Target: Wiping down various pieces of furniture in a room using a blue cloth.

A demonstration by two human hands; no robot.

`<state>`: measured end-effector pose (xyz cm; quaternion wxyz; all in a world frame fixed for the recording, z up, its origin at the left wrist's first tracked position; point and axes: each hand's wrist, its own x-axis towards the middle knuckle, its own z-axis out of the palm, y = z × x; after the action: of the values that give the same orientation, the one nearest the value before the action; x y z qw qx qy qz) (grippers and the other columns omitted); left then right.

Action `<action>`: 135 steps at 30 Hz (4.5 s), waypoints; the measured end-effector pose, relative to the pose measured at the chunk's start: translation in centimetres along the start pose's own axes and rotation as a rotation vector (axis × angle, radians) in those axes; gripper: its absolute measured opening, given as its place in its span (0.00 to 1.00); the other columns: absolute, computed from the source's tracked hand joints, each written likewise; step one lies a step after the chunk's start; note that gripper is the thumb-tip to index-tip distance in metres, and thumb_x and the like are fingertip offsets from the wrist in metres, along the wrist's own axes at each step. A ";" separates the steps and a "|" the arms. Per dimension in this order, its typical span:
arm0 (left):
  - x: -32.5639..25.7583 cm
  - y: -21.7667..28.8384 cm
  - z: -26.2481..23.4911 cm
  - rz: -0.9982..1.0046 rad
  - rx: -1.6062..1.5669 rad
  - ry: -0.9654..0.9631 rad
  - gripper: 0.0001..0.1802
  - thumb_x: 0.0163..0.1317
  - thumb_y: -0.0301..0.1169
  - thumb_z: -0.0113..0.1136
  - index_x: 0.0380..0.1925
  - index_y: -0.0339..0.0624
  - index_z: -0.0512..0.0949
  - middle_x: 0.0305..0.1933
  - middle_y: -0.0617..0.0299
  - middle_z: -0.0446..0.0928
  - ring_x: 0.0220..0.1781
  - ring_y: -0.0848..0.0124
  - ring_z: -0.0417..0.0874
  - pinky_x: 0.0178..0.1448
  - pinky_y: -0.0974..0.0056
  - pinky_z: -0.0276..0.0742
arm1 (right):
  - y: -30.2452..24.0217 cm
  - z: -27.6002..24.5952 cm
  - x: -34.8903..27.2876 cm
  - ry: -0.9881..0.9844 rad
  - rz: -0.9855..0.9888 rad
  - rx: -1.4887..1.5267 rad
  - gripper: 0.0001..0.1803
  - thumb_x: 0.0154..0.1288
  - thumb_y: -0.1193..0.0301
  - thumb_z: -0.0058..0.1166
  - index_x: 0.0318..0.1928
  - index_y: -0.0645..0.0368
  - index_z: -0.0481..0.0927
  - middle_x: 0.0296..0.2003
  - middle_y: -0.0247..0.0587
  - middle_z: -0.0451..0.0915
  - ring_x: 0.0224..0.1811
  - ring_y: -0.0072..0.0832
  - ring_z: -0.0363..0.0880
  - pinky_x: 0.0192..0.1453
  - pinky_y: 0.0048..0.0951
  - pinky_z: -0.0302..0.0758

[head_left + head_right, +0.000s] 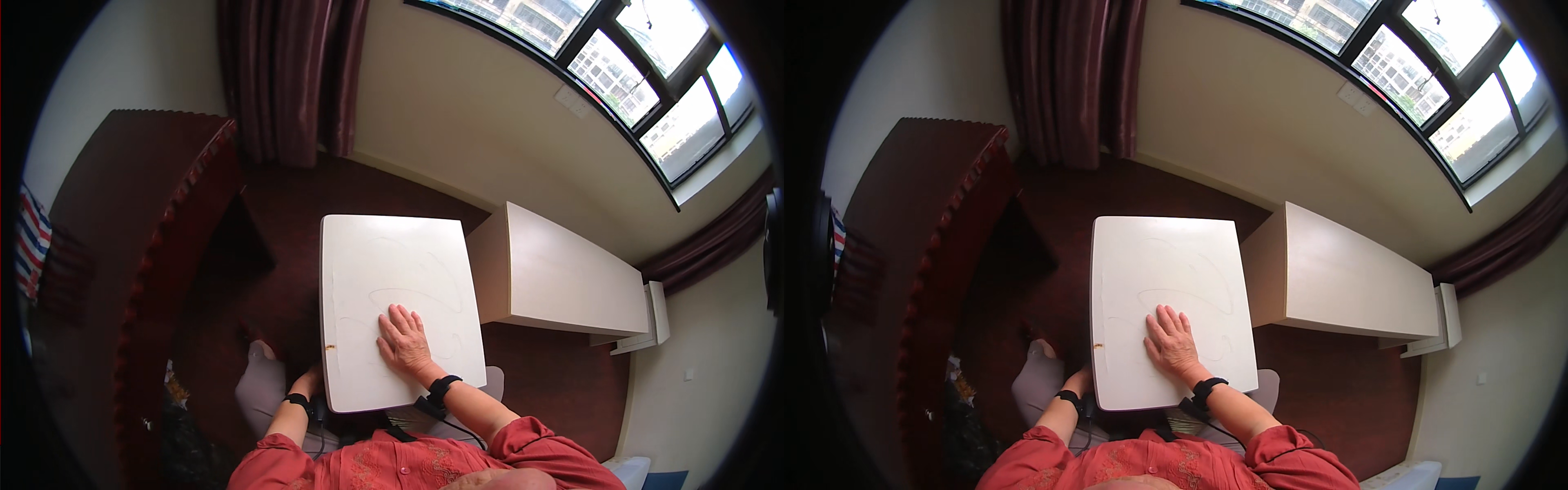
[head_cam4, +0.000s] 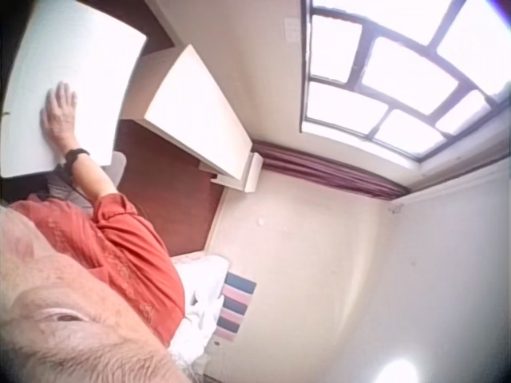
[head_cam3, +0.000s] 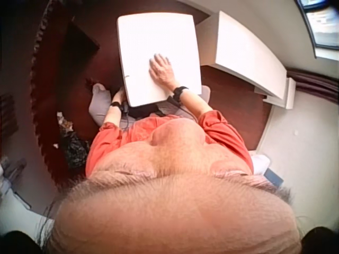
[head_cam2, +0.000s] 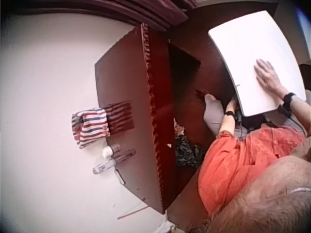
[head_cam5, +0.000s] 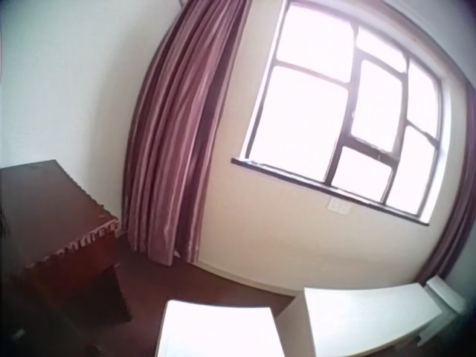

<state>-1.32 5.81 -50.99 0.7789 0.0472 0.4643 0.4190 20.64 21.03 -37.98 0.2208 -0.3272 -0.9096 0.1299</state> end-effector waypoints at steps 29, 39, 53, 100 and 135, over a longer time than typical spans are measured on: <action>8.2 20.5 -2.5 0.397 -0.131 0.103 0.28 0.66 0.50 0.54 0.54 0.37 0.74 0.54 0.55 0.78 0.55 0.61 0.79 0.63 0.56 0.72 | 2.4 2.3 3.5 -0.058 0.017 0.035 0.28 0.61 0.61 0.55 0.61 0.57 0.70 0.66 0.53 0.63 0.70 0.45 0.58 0.72 0.50 0.51; 6.6 24.7 2.3 0.725 -0.261 -0.139 0.34 0.61 0.54 0.58 0.59 0.42 0.70 0.58 0.60 0.75 0.59 0.64 0.76 0.66 0.56 0.69 | 1.8 1.4 2.4 -0.029 0.009 0.044 0.28 0.60 0.61 0.55 0.61 0.57 0.71 0.65 0.54 0.63 0.70 0.47 0.58 0.72 0.50 0.50; -1.1 13.6 5.6 0.627 -0.255 0.081 0.34 0.58 0.51 0.64 0.58 0.41 0.71 0.54 0.60 0.77 0.55 0.65 0.77 0.64 0.58 0.71 | 0.1 -1.6 -0.4 0.017 0.001 0.020 0.28 0.60 0.61 0.54 0.59 0.58 0.71 0.64 0.53 0.64 0.69 0.46 0.59 0.72 0.50 0.51; -18.6 -11.7 18.2 0.478 -0.035 0.558 0.13 0.60 0.31 0.64 0.43 0.40 0.78 0.37 0.59 0.81 0.35 0.66 0.84 0.40 0.59 0.83 | -0.5 -7.3 -10.5 -0.021 -0.061 0.005 0.29 0.64 0.56 0.51 0.63 0.53 0.68 0.67 0.52 0.59 0.72 0.45 0.54 0.73 0.51 0.51; -18.5 -7.4 19.6 0.487 -0.136 0.484 0.11 0.64 0.38 0.59 0.37 0.41 0.77 0.31 0.56 0.81 0.23 0.56 0.84 0.24 0.52 0.82 | 2.8 -10.6 -15.8 0.278 0.086 -0.127 0.25 0.63 0.57 0.53 0.56 0.58 0.73 0.61 0.54 0.66 0.66 0.47 0.61 0.70 0.53 0.53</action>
<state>14.12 -5.58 -30.69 0.5246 0.0037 0.5816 0.6217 38.24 13.82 -34.86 0.3177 -0.3942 -0.8617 0.0348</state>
